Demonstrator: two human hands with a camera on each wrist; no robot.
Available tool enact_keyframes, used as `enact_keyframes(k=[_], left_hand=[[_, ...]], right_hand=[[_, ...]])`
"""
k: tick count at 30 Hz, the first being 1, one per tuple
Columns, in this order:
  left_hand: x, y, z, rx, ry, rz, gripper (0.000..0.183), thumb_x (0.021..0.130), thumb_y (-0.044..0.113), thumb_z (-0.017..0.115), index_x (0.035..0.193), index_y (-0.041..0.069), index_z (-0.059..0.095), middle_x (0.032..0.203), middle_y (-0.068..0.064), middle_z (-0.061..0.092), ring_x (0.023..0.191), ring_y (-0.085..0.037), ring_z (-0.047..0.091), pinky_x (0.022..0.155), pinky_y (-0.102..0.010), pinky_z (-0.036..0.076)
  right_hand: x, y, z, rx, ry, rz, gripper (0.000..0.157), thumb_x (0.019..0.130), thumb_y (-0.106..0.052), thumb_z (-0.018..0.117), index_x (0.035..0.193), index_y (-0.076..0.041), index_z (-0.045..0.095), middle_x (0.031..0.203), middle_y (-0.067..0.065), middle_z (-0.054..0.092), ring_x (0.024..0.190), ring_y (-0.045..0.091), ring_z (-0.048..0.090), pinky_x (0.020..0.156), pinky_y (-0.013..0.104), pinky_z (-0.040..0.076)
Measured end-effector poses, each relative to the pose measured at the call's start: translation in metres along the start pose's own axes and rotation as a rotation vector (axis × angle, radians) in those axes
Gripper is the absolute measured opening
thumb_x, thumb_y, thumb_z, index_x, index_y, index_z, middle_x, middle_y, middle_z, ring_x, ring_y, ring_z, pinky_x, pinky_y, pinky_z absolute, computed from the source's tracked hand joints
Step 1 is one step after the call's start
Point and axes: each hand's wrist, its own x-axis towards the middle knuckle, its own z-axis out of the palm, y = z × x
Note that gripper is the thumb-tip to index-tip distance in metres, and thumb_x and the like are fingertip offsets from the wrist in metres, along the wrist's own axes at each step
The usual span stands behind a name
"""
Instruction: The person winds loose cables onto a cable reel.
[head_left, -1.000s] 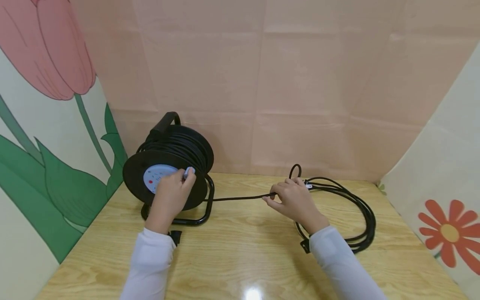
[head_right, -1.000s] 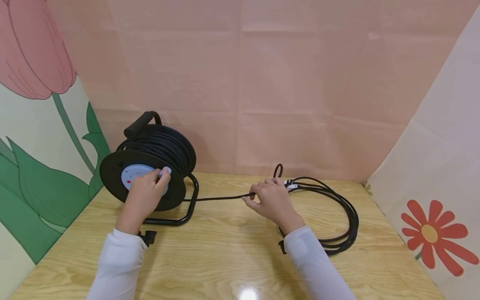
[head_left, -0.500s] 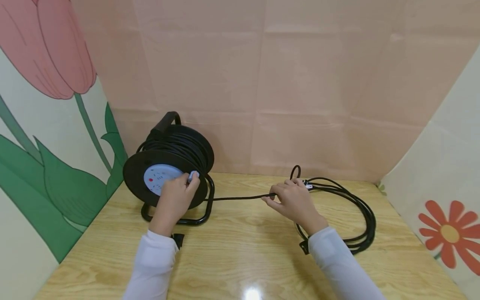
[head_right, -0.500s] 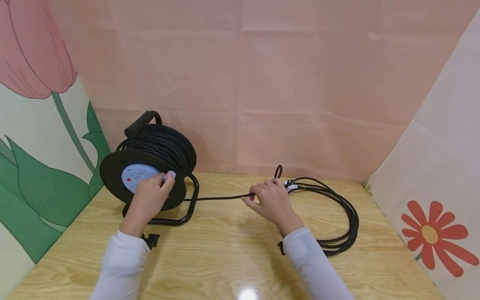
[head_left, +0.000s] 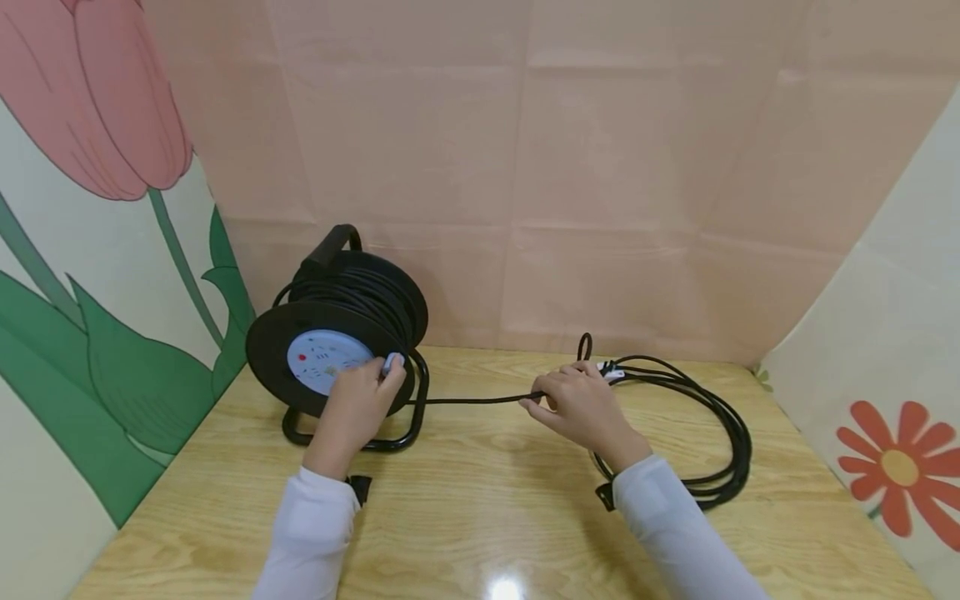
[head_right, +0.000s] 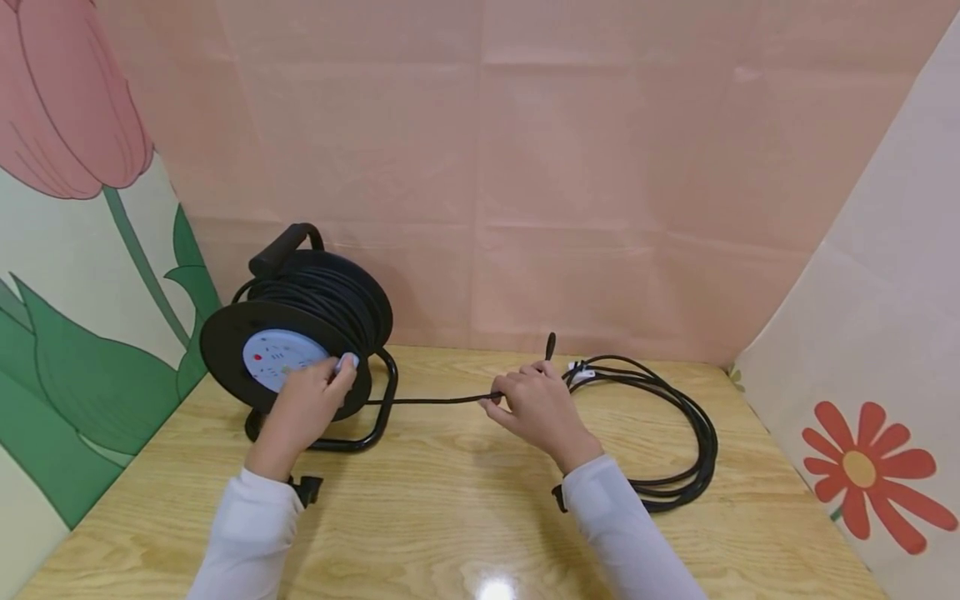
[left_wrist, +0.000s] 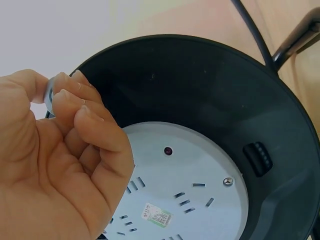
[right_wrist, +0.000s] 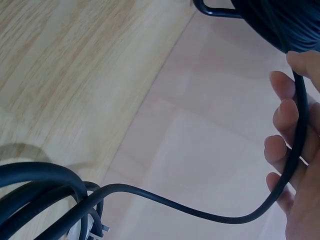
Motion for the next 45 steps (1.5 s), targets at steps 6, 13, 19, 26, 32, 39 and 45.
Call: enact_keyframes(k=[6,13,19,26,32,39,45], left_hand=[[-0.002,-0.002,0.003,0.003,-0.04,-0.013,0.049,0.108,0.041,0.035,0.073,0.01,0.053,0.076,-0.011,0.058,0.078,-0.032,0.06,0.075,-0.048,0.048],[-0.003,-0.003,0.006,0.005,-0.093,-0.03,0.05,0.108,0.042,0.034,0.072,0.011,0.049,0.068,-0.007,0.048,0.071,-0.027,0.052,0.071,-0.043,0.044],[-0.003,-0.005,0.008,-0.012,-0.142,-0.052,0.05,0.108,0.044,0.034,0.074,0.01,0.05,0.069,-0.006,0.046,0.071,-0.025,0.051,0.071,-0.041,0.043],[-0.004,-0.007,0.009,-0.027,-0.215,-0.088,0.049,0.107,0.044,0.034,0.078,0.01,0.053,0.071,-0.007,0.048,0.074,-0.025,0.052,0.073,-0.041,0.043],[-0.003,-0.013,0.009,-0.034,-0.278,-0.099,0.051,0.107,0.044,0.034,0.074,0.01,0.052,0.068,-0.005,0.048,0.065,-0.021,0.05,0.069,-0.038,0.041],[-0.005,-0.019,0.011,-0.047,-0.365,-0.096,0.054,0.108,0.038,0.038,0.063,0.011,0.05,0.057,-0.002,0.05,0.053,-0.018,0.043,0.06,-0.035,0.039],[-0.006,-0.026,0.012,-0.066,-0.421,-0.13,0.056,0.108,0.041,0.038,0.064,0.009,0.052,0.057,0.0,0.05,0.055,-0.017,0.045,0.059,-0.033,0.038]], right_hand=[[0.0,-0.001,0.004,0.01,0.021,-0.031,0.024,0.091,-0.042,0.07,0.084,-0.019,0.07,0.064,-0.012,0.056,0.068,0.014,0.058,0.087,0.046,0.045],[0.0,-0.002,0.005,-0.002,0.053,-0.054,0.024,0.09,-0.039,0.069,0.084,-0.016,0.07,0.068,-0.006,0.061,0.069,0.018,0.058,0.088,0.047,0.045],[0.001,-0.004,0.007,0.013,0.046,-0.062,0.024,0.091,-0.039,0.07,0.085,-0.016,0.071,0.071,-0.004,0.064,0.068,0.017,0.059,0.09,0.048,0.046],[0.004,-0.01,0.006,0.025,0.04,-0.063,0.021,0.091,-0.037,0.07,0.085,-0.017,0.071,0.068,-0.007,0.061,0.07,0.016,0.059,0.091,0.048,0.045],[0.005,-0.009,0.007,0.017,0.052,-0.071,0.026,0.091,-0.042,0.07,0.082,-0.018,0.069,0.066,-0.008,0.059,0.071,0.017,0.06,0.093,0.048,0.045],[0.007,-0.015,0.009,0.06,0.001,-0.086,0.025,0.094,-0.043,0.069,0.086,-0.019,0.068,0.067,-0.011,0.058,0.067,0.012,0.053,0.096,0.047,0.044],[0.01,-0.021,0.013,0.068,-0.019,-0.088,0.023,0.096,-0.041,0.067,0.09,-0.019,0.071,0.068,-0.011,0.057,0.067,0.011,0.053,0.098,0.049,0.043]])
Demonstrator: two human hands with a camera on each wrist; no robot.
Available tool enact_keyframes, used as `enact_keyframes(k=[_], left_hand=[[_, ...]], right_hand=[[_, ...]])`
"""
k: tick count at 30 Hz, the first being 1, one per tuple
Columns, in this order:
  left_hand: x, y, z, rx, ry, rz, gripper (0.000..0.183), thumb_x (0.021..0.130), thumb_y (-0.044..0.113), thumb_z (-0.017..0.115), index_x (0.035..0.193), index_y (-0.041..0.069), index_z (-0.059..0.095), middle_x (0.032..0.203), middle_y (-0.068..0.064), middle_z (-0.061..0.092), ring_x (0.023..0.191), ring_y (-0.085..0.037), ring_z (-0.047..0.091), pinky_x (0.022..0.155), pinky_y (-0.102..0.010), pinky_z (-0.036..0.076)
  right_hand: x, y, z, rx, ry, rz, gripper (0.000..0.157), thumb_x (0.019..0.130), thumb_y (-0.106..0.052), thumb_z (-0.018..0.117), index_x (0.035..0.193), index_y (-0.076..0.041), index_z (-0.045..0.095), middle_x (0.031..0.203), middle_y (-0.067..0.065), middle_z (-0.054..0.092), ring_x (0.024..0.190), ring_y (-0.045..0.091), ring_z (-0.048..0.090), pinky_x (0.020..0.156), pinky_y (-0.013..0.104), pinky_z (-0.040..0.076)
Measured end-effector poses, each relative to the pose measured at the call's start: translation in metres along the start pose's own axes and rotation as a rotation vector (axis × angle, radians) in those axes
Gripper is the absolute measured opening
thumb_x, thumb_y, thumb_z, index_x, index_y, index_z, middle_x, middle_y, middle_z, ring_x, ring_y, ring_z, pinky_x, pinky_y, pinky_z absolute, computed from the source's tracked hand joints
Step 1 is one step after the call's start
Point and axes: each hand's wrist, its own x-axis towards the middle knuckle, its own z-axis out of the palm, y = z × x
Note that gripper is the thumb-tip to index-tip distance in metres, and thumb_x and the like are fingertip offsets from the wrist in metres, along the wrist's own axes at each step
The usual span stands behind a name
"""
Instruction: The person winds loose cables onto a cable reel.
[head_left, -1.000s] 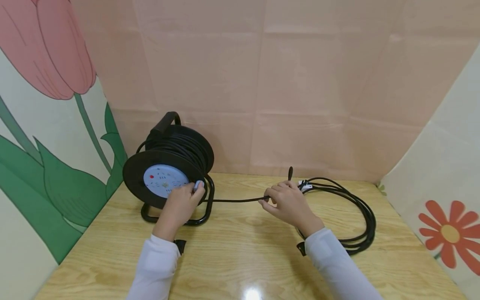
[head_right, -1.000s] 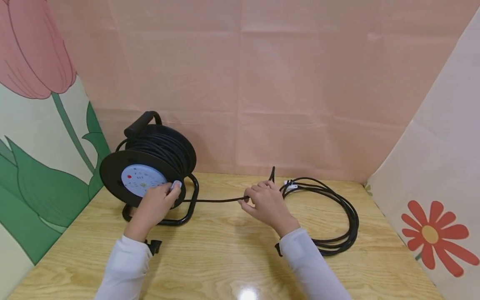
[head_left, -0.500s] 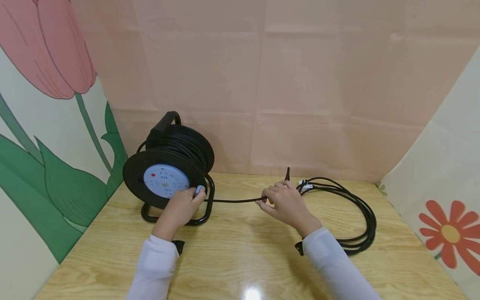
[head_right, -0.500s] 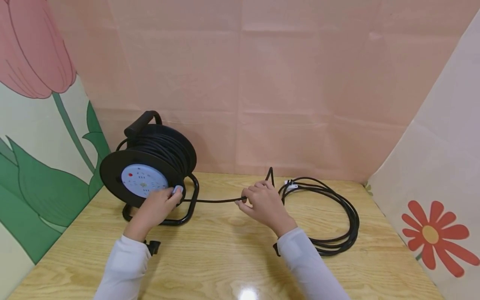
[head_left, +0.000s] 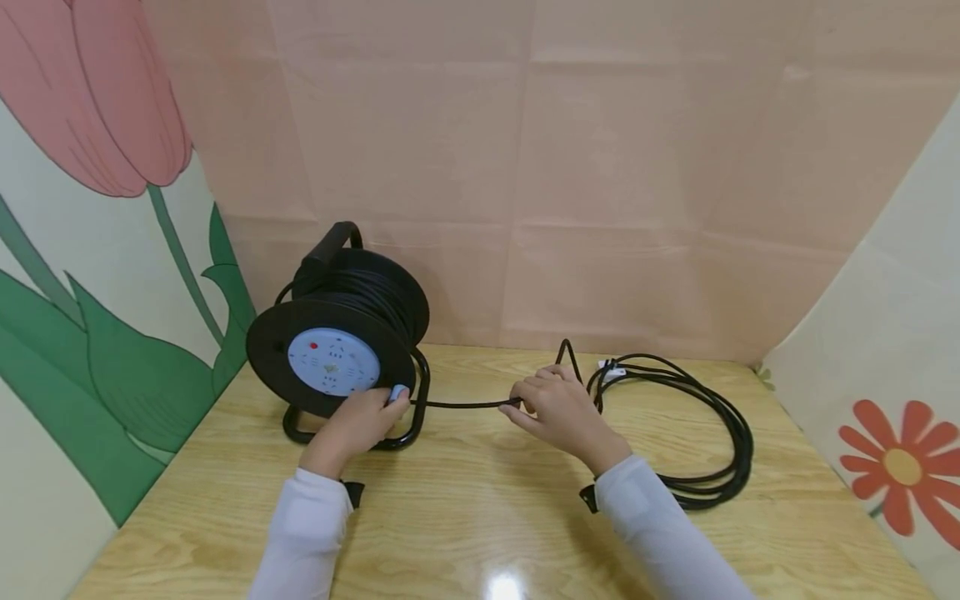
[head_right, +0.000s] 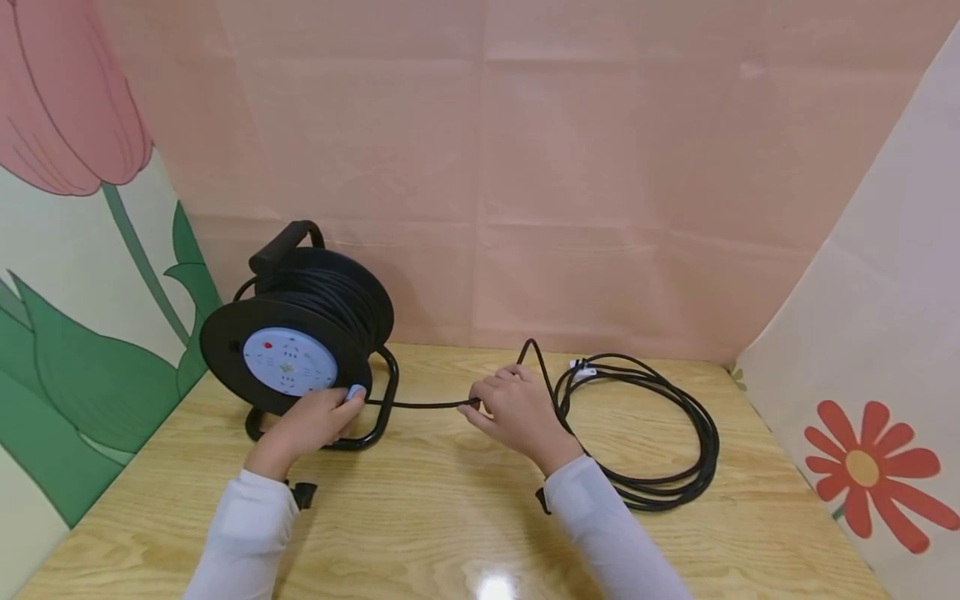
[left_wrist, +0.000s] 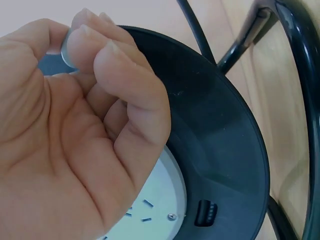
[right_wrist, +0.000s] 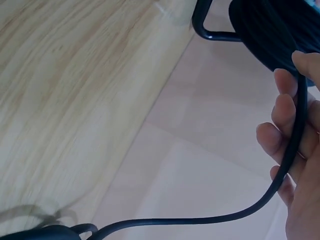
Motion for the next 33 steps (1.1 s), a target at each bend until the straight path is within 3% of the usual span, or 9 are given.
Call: enact_keyframes(k=[3,9,23,29,33], left_hand=[[0.0,-0.004,0.0,-0.028,-0.03,-0.022,0.058,0.108,0.044,0.038,0.065,0.008,0.054,0.058,-0.002,0.049,0.055,-0.018,0.047,0.057,-0.033,0.038],[0.0,-0.014,-0.003,-0.051,-0.063,0.024,0.056,0.107,0.045,0.039,0.069,0.009,0.058,0.065,-0.003,0.055,0.058,-0.019,0.051,0.058,-0.033,0.041],[0.006,-0.04,-0.005,-0.104,-0.172,0.069,0.053,0.107,0.048,0.041,0.081,0.008,0.064,0.072,-0.002,0.058,0.063,-0.017,0.053,0.064,-0.033,0.043],[0.006,-0.046,-0.005,-0.143,-0.192,0.059,0.051,0.106,0.046,0.043,0.091,0.003,0.067,0.072,-0.002,0.057,0.063,-0.016,0.053,0.064,-0.032,0.043],[0.007,-0.049,-0.005,-0.162,-0.205,0.059,0.049,0.106,0.043,0.044,0.093,0.002,0.067,0.071,-0.001,0.056,0.063,-0.015,0.052,0.064,-0.032,0.044]], right_hand=[[0.001,-0.002,0.003,0.019,-0.001,-0.002,0.019,0.096,-0.037,0.067,0.091,-0.019,0.071,0.069,-0.009,0.059,0.066,0.01,0.051,0.097,0.049,0.042],[0.004,-0.006,0.007,0.024,-0.02,0.006,0.018,0.097,-0.036,0.064,0.092,-0.02,0.071,0.07,-0.01,0.058,0.067,0.009,0.051,0.097,0.046,0.043],[0.015,-0.017,0.012,0.018,-0.061,0.012,0.022,0.1,-0.04,0.061,0.101,-0.021,0.073,0.09,-0.009,0.07,0.085,0.013,0.064,0.101,0.045,0.042],[0.018,-0.019,0.018,0.018,-0.087,0.018,0.025,0.101,-0.041,0.059,0.101,-0.02,0.073,0.089,-0.009,0.07,0.084,0.012,0.064,0.1,0.043,0.042],[0.02,-0.021,0.022,0.037,-0.056,0.009,0.022,0.099,-0.039,0.063,0.097,-0.02,0.073,0.085,-0.007,0.069,0.078,0.012,0.062,0.094,0.041,0.044]])
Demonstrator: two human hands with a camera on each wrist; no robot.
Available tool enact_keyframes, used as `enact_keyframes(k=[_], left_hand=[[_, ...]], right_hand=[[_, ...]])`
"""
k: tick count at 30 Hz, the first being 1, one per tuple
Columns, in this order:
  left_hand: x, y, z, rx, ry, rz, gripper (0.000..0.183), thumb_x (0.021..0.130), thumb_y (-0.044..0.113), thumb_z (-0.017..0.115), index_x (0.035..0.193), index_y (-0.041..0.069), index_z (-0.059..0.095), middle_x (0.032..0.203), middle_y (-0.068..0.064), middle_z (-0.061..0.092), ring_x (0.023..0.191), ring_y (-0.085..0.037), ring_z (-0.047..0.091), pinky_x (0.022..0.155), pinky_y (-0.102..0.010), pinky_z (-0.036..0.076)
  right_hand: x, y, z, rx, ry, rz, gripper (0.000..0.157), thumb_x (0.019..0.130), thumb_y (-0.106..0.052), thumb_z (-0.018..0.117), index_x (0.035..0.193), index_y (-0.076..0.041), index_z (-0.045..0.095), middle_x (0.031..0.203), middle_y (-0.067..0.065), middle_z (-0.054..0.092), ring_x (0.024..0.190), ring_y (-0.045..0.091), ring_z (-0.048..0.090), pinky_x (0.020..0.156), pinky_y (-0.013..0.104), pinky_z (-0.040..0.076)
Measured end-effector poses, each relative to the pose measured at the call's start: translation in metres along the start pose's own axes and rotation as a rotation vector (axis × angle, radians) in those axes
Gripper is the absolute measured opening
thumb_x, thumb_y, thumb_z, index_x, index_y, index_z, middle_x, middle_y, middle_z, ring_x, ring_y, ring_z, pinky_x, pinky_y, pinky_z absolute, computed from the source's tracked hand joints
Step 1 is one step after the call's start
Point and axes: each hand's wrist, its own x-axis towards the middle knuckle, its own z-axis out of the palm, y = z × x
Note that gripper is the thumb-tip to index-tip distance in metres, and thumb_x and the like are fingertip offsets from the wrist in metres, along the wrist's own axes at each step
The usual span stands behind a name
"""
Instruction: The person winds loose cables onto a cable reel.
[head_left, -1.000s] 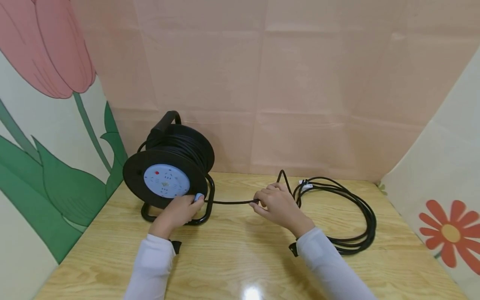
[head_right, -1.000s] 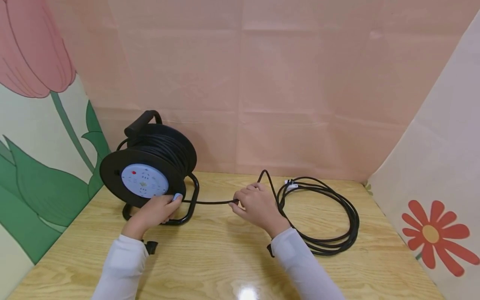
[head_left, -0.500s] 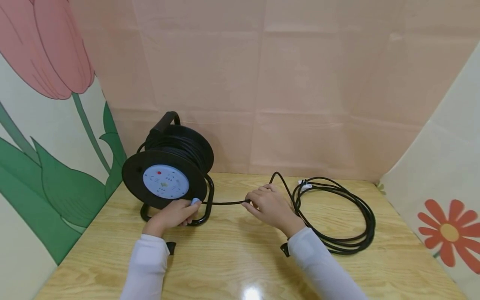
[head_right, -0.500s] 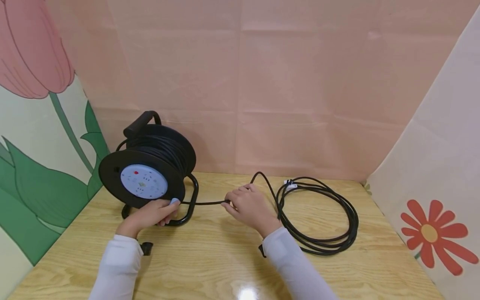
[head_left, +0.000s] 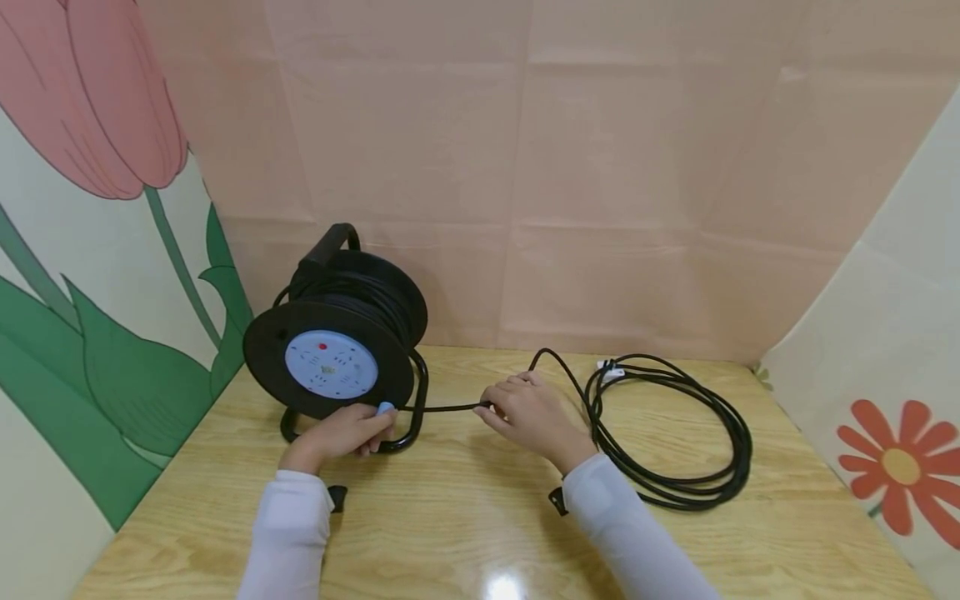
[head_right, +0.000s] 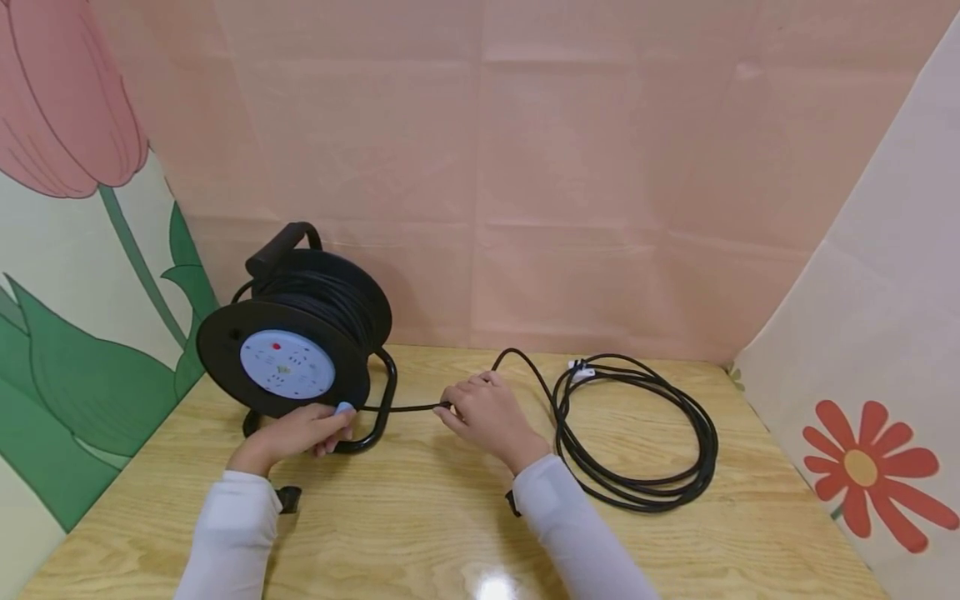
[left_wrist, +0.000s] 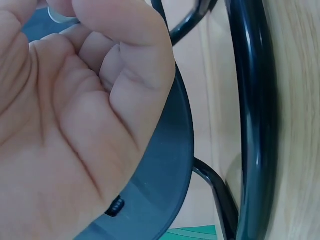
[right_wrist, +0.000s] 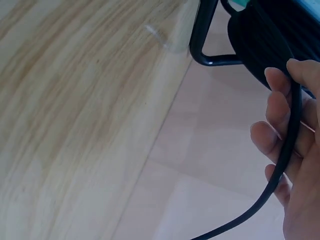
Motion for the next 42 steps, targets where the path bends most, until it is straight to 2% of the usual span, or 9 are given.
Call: enact_keyframes(k=[3,8,21,36,42], left_hand=[[-0.001,-0.002,0.0,-0.018,-0.009,-0.006,0.048,0.106,0.041,0.044,0.094,0.001,0.067,0.07,-0.001,0.056,0.062,-0.015,0.051,0.064,-0.032,0.044],[-0.003,-0.008,-0.002,-0.03,-0.03,-0.008,0.046,0.107,0.04,0.044,0.095,0.0,0.066,0.07,-0.001,0.055,0.061,-0.015,0.05,0.065,-0.034,0.044],[-0.008,-0.015,-0.007,-0.119,-0.066,-0.052,0.044,0.107,0.035,0.047,0.096,-0.004,0.063,0.071,-0.002,0.053,0.061,-0.014,0.049,0.063,-0.034,0.047],[-0.008,-0.023,-0.009,-0.123,-0.071,-0.075,0.043,0.106,0.036,0.047,0.094,-0.003,0.062,0.071,-0.001,0.053,0.061,-0.013,0.048,0.06,-0.031,0.043],[-0.008,-0.022,-0.009,-0.119,-0.071,-0.081,0.042,0.106,0.035,0.046,0.091,-0.002,0.061,0.07,-0.001,0.052,0.061,-0.013,0.047,0.061,-0.031,0.043]], right_hand=[[0.002,-0.001,0.003,0.001,0.025,-0.006,0.021,0.098,-0.04,0.065,0.094,-0.02,0.073,0.077,-0.009,0.064,0.072,0.011,0.058,0.092,0.041,0.045],[0.006,-0.002,0.008,0.012,0.022,0.027,0.024,0.096,-0.044,0.066,0.09,-0.021,0.071,0.069,-0.012,0.056,0.071,0.013,0.054,0.098,0.043,0.042],[0.015,-0.007,0.014,0.045,-0.012,0.025,0.025,0.098,-0.042,0.064,0.095,-0.018,0.07,0.079,-0.007,0.064,0.076,0.014,0.059,0.099,0.044,0.043],[0.016,-0.009,0.021,0.021,-0.022,0.026,0.025,0.099,-0.042,0.062,0.099,-0.019,0.072,0.088,-0.007,0.07,0.084,0.016,0.061,0.096,0.044,0.043],[0.013,-0.011,0.021,0.036,-0.059,0.015,0.026,0.102,-0.043,0.058,0.102,-0.02,0.071,0.09,-0.008,0.071,0.083,0.015,0.061,0.098,0.043,0.042]])
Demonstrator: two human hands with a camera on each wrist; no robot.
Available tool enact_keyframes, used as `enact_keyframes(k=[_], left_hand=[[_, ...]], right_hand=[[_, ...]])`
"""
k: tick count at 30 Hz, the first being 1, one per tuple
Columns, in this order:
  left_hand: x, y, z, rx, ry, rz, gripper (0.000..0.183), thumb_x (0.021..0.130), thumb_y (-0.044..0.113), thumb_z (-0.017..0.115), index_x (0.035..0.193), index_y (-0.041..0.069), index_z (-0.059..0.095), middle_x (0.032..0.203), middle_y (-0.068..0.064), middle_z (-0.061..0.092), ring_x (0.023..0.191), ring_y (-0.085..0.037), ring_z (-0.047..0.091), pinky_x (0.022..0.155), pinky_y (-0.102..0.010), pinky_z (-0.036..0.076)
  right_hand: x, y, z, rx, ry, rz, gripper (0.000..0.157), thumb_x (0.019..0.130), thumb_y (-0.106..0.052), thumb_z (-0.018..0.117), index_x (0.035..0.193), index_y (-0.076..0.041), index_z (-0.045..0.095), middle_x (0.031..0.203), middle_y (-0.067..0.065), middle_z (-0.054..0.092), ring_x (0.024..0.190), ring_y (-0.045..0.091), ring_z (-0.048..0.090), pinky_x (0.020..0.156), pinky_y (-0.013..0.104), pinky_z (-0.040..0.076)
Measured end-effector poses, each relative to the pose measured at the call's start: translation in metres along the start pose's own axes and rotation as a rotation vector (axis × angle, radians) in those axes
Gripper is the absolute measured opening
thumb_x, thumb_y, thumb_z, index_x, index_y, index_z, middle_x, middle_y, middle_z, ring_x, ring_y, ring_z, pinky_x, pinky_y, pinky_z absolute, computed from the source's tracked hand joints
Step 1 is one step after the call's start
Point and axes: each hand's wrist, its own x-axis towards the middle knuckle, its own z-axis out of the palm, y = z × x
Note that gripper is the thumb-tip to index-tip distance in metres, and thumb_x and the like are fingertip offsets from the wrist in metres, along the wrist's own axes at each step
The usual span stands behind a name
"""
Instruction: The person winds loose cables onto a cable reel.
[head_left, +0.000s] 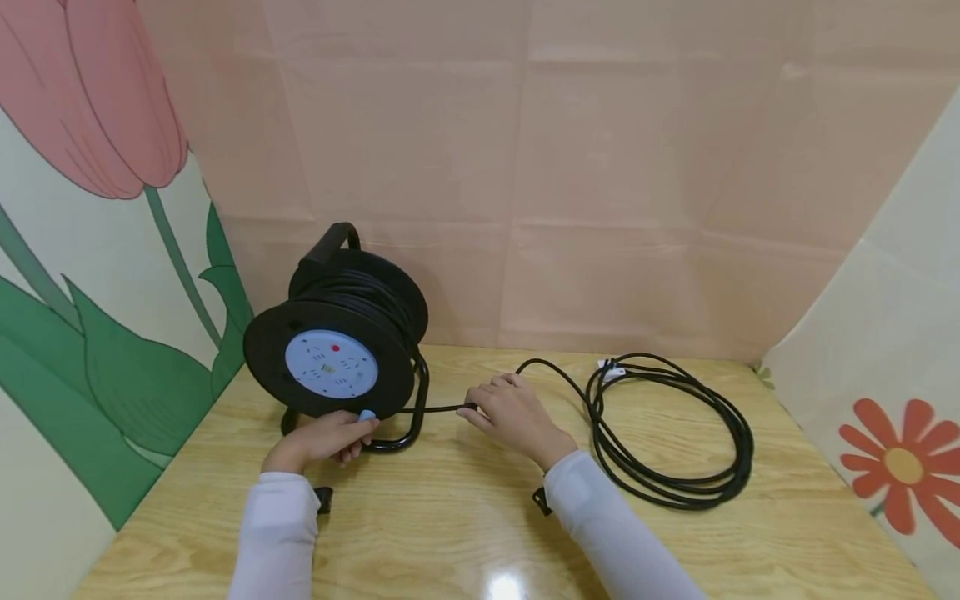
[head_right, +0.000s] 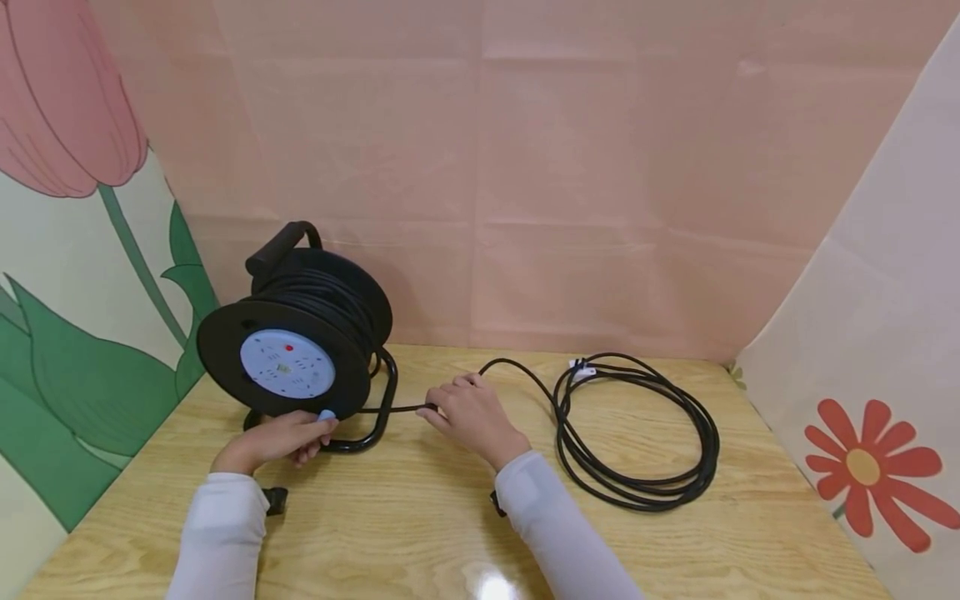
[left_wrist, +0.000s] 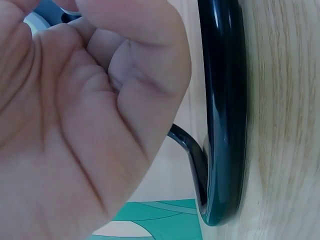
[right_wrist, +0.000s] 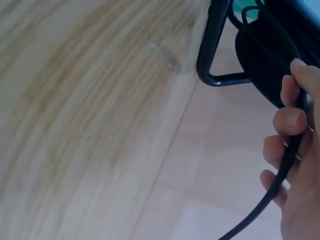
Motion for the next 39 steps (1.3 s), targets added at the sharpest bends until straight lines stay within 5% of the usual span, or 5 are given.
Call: enact_keyframes(k=[13,22,28,34,39], left_hand=[[-0.001,-0.004,0.001,-0.003,-0.002,-0.016,0.041,0.106,0.033,0.045,0.085,0.0,0.058,0.066,0.0,0.049,0.058,-0.013,0.045,0.059,-0.028,0.039],[-0.004,-0.007,-0.001,0.004,0.006,-0.022,0.04,0.106,0.032,0.045,0.088,-0.002,0.059,0.066,-0.001,0.049,0.058,-0.013,0.045,0.058,-0.028,0.04],[-0.003,-0.007,-0.003,-0.02,0.001,-0.018,0.041,0.106,0.032,0.046,0.089,-0.003,0.058,0.067,-0.001,0.049,0.058,-0.013,0.045,0.059,-0.029,0.04],[-0.003,-0.009,-0.006,-0.015,0.004,-0.024,0.041,0.105,0.033,0.047,0.089,-0.002,0.059,0.067,-0.001,0.049,0.059,-0.013,0.045,0.059,-0.029,0.04],[-0.003,-0.009,-0.005,-0.01,0.012,-0.038,0.041,0.105,0.034,0.047,0.089,-0.002,0.059,0.067,-0.001,0.049,0.059,-0.014,0.045,0.06,-0.03,0.041]], right_hand=[[-0.011,-0.007,0.003,0.108,-0.124,0.007,0.033,0.106,-0.045,0.047,0.103,-0.021,0.069,0.09,-0.011,0.068,0.081,0.012,0.056,0.095,0.042,0.041],[-0.02,0.014,-0.014,0.122,-0.089,0.003,0.019,0.099,-0.041,0.063,0.087,-0.026,0.064,0.072,-0.019,0.053,0.07,0.007,0.048,0.103,0.045,0.04],[-0.025,0.031,-0.032,0.068,-0.018,-0.004,0.025,0.095,-0.048,0.065,0.081,-0.028,0.061,0.067,-0.021,0.047,0.065,0.006,0.047,0.098,0.049,0.043],[-0.033,0.056,-0.05,0.048,0.05,0.02,0.032,0.093,-0.05,0.068,0.075,-0.027,0.054,0.066,-0.018,0.045,0.061,0.006,0.044,0.072,0.039,0.048],[-0.042,0.072,-0.066,0.104,0.098,0.086,0.042,0.09,-0.048,0.072,0.07,-0.025,0.043,0.061,-0.013,0.036,0.054,0.005,0.032,0.05,0.026,0.03]])
